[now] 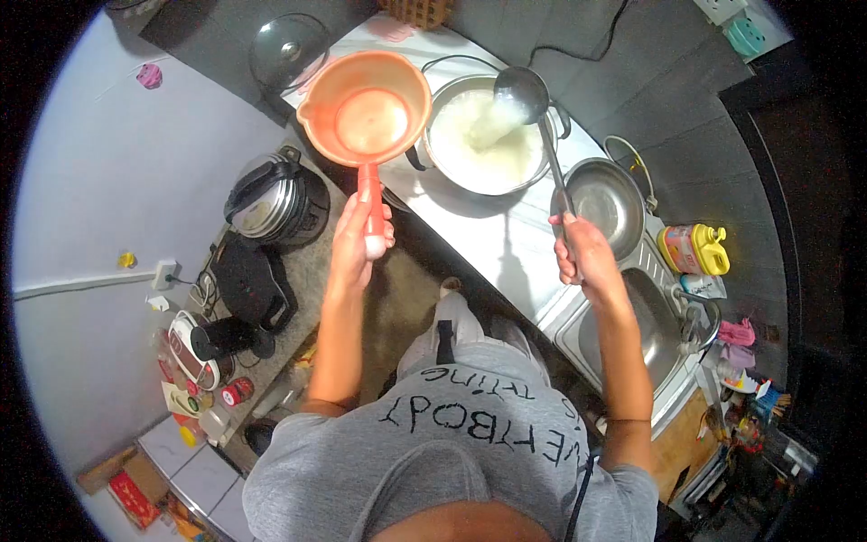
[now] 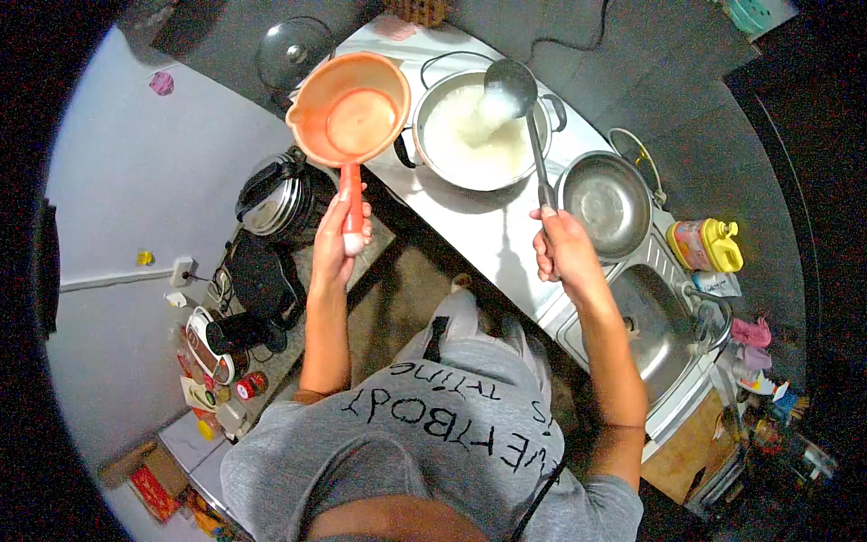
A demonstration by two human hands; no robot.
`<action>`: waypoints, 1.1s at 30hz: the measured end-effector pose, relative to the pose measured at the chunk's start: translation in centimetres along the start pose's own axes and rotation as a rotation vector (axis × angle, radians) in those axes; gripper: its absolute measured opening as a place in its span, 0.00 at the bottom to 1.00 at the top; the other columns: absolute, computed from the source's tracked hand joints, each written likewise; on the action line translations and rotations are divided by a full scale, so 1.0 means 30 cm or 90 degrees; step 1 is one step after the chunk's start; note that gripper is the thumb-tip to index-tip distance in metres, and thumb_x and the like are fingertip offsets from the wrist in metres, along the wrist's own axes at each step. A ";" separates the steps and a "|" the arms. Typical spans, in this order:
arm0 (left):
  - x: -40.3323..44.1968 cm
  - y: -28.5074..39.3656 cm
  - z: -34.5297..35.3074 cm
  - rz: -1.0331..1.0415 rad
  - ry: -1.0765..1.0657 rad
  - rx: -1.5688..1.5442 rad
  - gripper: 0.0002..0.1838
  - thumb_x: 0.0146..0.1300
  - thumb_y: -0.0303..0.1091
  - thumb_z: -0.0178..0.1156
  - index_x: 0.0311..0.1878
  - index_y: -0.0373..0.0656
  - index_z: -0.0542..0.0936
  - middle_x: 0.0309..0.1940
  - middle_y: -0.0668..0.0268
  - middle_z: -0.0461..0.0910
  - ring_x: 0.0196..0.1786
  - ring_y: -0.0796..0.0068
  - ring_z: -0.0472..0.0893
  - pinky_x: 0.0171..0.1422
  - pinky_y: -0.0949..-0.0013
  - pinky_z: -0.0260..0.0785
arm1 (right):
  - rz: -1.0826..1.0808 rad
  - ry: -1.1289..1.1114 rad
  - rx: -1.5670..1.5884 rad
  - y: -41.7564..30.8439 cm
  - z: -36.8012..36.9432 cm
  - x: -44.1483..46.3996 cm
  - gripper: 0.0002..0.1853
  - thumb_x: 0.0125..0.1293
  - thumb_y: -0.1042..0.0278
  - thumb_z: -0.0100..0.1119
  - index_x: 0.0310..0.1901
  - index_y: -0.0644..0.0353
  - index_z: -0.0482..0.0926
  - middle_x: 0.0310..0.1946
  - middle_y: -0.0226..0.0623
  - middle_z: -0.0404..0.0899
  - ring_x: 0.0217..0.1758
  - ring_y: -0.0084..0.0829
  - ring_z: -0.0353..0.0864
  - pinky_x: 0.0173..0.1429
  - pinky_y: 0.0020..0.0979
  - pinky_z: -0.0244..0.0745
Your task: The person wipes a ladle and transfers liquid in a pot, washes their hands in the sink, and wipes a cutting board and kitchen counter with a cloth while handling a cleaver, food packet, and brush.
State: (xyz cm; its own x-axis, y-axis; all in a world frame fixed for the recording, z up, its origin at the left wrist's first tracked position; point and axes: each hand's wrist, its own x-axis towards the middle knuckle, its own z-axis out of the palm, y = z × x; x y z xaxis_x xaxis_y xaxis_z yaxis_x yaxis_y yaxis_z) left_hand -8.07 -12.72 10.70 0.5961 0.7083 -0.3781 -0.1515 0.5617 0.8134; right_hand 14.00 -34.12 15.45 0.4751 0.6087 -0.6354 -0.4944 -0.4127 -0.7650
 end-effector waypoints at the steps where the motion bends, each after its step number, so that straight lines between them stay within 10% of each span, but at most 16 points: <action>1: -0.006 -0.001 0.011 -0.002 -0.002 0.001 0.19 0.68 0.43 0.49 0.54 0.39 0.68 0.28 0.68 0.72 0.22 0.81 0.71 0.24 0.79 0.66 | -0.020 0.019 -0.052 0.044 -0.007 0.028 0.19 0.71 0.52 0.39 0.47 0.61 0.67 0.16 0.24 0.64 0.09 0.16 0.59 0.11 0.20 0.58; 10: -0.092 -0.031 0.257 -0.043 -0.134 0.031 0.20 0.68 0.42 0.46 0.57 0.39 0.65 0.29 0.66 0.72 0.22 0.80 0.72 0.23 0.79 0.66 | -0.290 0.274 -0.519 0.349 0.116 0.178 0.13 0.64 0.67 0.47 0.42 0.70 0.65 0.25 0.57 0.76 0.30 0.58 0.77 0.36 0.50 0.73; 14: -0.163 -0.118 0.444 -0.132 -0.249 0.068 0.20 0.68 0.42 0.47 0.57 0.41 0.65 0.30 0.65 0.73 0.24 0.80 0.73 0.24 0.78 0.68 | -0.294 0.262 -0.491 0.367 0.138 0.153 0.12 0.59 0.71 0.52 0.41 0.67 0.67 0.32 0.56 0.76 0.33 0.56 0.78 0.36 0.49 0.73; 16: -0.182 -0.216 0.524 -0.187 -0.290 0.085 0.17 0.68 0.42 0.47 0.53 0.41 0.67 0.29 0.66 0.74 0.24 0.80 0.74 0.26 0.77 0.69 | -0.562 0.241 -0.343 0.459 0.071 0.154 0.17 0.49 0.68 0.57 0.42 0.60 0.68 0.33 0.44 0.73 0.40 0.47 0.74 0.43 0.42 0.72; 20: -0.204 -0.454 0.674 -0.290 -0.340 0.102 0.18 0.67 0.43 0.49 0.51 0.39 0.68 0.31 0.65 0.75 0.25 0.79 0.74 0.28 0.77 0.71 | -0.483 0.284 -0.110 0.492 -0.082 -0.042 0.17 0.50 0.68 0.58 0.43 0.59 0.70 0.33 0.42 0.73 0.41 0.44 0.73 0.47 0.39 0.69; 22: -0.199 -0.586 0.744 -0.339 -0.280 0.097 0.18 0.67 0.43 0.49 0.51 0.38 0.67 0.33 0.63 0.75 0.27 0.77 0.74 0.29 0.75 0.71 | -0.407 0.445 -0.505 0.603 -0.252 -0.079 0.13 0.51 0.72 0.55 0.41 0.60 0.74 0.34 0.41 0.76 0.41 0.40 0.75 0.47 0.37 0.71; 24: -0.170 -0.734 0.793 -0.412 -0.243 0.051 0.17 0.67 0.41 0.49 0.50 0.38 0.67 0.33 0.61 0.73 0.27 0.73 0.74 0.30 0.72 0.72 | -0.271 0.510 -0.473 0.742 -0.439 -0.169 0.10 0.52 0.75 0.52 0.38 0.61 0.77 0.35 0.43 0.79 0.41 0.40 0.77 0.46 0.35 0.72; 28: -0.065 -1.001 0.848 -0.401 -0.196 0.015 0.16 0.67 0.40 0.49 0.50 0.39 0.66 0.32 0.61 0.73 0.26 0.72 0.74 0.30 0.72 0.73 | -0.189 0.627 -0.259 1.177 -0.997 -0.204 0.09 0.55 0.75 0.52 0.38 0.59 0.78 0.35 0.40 0.80 0.40 0.36 0.79 0.43 0.32 0.73; 33: 0.040 -1.184 0.838 -0.288 -0.167 0.140 0.20 0.67 0.46 0.50 0.49 0.37 0.69 0.31 0.60 0.74 0.26 0.71 0.74 0.30 0.71 0.72 | -0.115 0.569 0.535 1.168 -1.545 -0.315 0.18 0.56 0.74 0.54 0.51 0.56 0.73 0.35 0.30 0.78 0.28 0.25 0.72 0.34 0.29 0.71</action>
State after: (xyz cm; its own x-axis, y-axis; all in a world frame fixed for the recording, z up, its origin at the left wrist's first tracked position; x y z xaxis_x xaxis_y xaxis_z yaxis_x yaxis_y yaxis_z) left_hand 17.87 -42.57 -7.53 0.7442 0.2717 -0.6102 0.3153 0.6624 0.6796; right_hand 25.94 -85.74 -10.22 0.7512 -0.2000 -0.6290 -0.5268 0.3925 -0.7540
